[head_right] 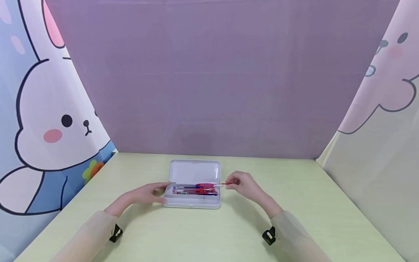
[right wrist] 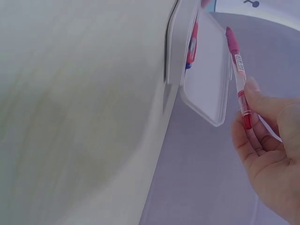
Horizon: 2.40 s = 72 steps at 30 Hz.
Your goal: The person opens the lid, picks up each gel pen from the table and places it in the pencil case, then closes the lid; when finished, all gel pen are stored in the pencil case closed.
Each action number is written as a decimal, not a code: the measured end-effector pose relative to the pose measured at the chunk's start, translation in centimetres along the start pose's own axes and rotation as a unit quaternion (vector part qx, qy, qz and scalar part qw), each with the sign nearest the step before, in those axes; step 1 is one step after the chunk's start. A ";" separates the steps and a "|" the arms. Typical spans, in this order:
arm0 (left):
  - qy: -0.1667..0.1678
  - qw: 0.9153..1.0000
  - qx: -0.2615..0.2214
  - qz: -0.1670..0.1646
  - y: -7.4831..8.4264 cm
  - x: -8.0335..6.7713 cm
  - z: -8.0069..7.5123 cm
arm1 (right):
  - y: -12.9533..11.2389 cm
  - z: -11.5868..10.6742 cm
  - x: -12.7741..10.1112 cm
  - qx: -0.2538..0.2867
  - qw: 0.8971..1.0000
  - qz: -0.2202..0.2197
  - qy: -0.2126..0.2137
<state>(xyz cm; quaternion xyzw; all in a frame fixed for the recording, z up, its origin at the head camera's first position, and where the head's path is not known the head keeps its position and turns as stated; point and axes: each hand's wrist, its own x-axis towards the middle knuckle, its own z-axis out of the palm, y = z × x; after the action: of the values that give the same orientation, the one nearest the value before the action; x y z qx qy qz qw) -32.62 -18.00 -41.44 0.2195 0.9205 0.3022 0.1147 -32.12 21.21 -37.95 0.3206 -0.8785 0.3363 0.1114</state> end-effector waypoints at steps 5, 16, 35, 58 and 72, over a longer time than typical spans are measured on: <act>0.000 1.000 -0.005 0.002 0.0 0.0 0.0 | -0.4 0.8 0.8 -0.001 1.000 0.004 -0.007; -0.002 1.000 -0.011 -0.006 0.0 0.1 0.1 | -1.5 2.7 2.3 0.005 1.000 0.012 -0.013; -0.003 1.000 -0.010 -0.001 -0.4 0.3 0.1 | -2.8 5.9 4.3 0.031 0.997 0.035 -0.057; 0.002 1.000 -0.011 -0.005 -0.3 0.3 0.2 | -2.3 6.9 4.6 -0.014 0.996 0.013 -0.090; 0.004 1.000 -0.013 -0.015 -0.1 0.2 0.2 | -2.1 6.6 4.5 -0.045 0.994 0.027 -0.096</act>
<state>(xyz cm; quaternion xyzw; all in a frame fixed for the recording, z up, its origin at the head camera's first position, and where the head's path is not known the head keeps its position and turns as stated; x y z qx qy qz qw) -32.78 -17.83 -41.65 0.2028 0.9202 0.3134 0.1179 -34.12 13.47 -40.00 0.3221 -0.9078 0.2666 0.0314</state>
